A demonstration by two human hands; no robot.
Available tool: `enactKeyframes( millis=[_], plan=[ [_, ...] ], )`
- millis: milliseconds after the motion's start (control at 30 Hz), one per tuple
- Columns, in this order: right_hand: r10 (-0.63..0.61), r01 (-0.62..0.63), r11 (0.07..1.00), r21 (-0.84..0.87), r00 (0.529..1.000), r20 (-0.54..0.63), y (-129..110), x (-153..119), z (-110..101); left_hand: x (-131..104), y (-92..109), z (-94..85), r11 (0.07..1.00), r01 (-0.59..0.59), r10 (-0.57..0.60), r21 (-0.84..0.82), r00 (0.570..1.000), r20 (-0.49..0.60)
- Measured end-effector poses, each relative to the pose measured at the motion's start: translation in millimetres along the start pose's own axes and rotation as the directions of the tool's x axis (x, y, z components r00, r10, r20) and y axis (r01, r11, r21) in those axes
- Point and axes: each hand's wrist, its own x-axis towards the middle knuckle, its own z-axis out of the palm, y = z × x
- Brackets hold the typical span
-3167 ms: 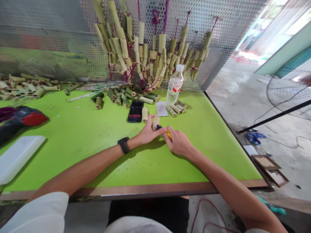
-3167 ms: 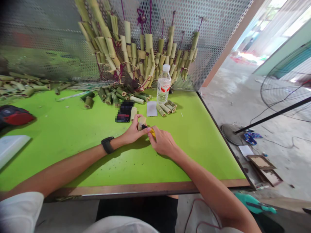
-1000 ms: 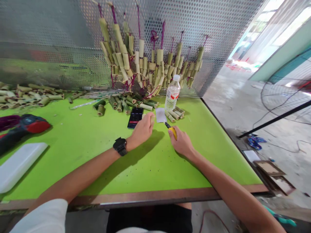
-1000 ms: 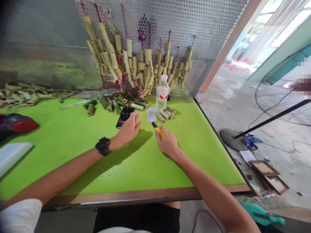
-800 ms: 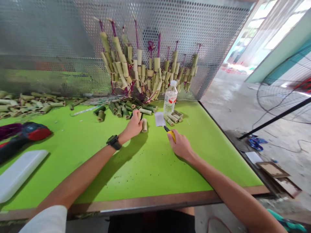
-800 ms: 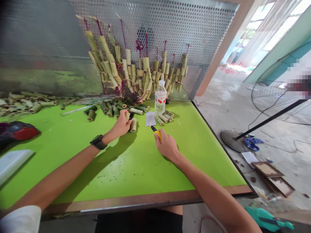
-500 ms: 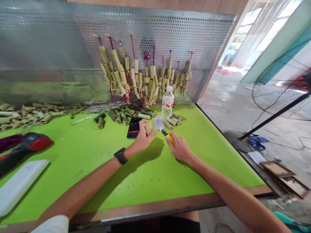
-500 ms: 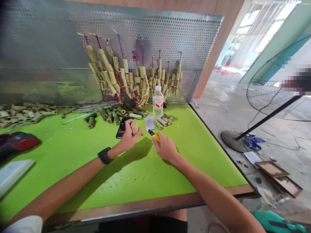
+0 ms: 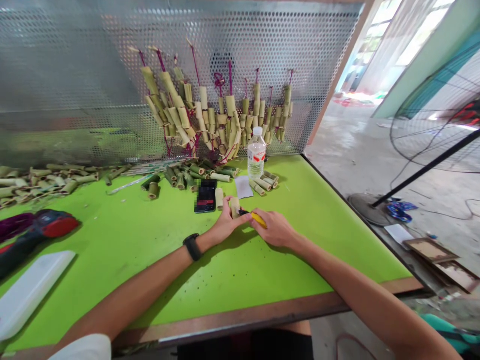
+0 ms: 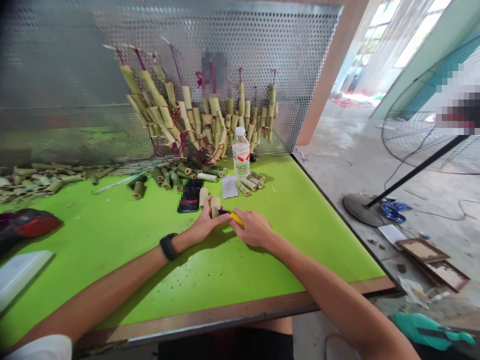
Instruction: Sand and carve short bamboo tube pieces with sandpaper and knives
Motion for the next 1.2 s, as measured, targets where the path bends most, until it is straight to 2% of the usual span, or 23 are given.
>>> enactKeyframes(
  millis=[300, 433, 600, 667, 733, 833, 1033, 1200],
  plan=[
    [0.006, -0.005, 1.0, -0.018, 1.0, 0.019, -2, 0, 6, -3, 6, 1.8, 0.998, 0.007, -0.011, 0.063, 0.998, 0.061],
    [0.004, -0.004, 1.0, -0.001, 1.0, -0.007, -5, -2, 8, -3, 4, 2.1, 0.993, -0.002, -0.005, 0.12, 0.998, 0.06],
    [0.073, -0.068, 0.995, 0.072, 0.994, -0.079, -1, 1, 12, 0, -2, 4.4, 0.984, -0.063, 0.074, 0.167, 0.995, -0.06],
    [0.093, -0.085, 0.994, 0.069, 0.989, -0.115, 2, 3, 11, 1, -3, 4.5, 0.988, -0.059, 0.069, 0.143, 0.995, -0.071],
    [0.093, -0.086, 0.994, 0.062, 0.99, -0.109, 4, 5, 9, 1, -2, 3.9, 0.996, -0.028, 0.032, 0.079, 0.998, -0.048],
    [0.072, -0.07, 0.996, 0.05, 0.997, -0.042, 5, 5, 5, 1, 1, 2.6, 1.0, 0.009, -0.01, -0.011, 1.0, -0.016],
    [-0.027, 0.027, 1.0, -0.006, 1.0, 0.003, 2, 2, 3, 1, 3, 0.9, 0.996, 0.025, -0.024, -0.081, 1.0, 0.011],
    [-0.007, 0.006, 1.0, 0.018, 1.0, 0.024, 1, 2, 3, 1, 5, -0.6, 0.997, 0.046, -0.038, -0.062, 0.993, 0.114]
  ],
)
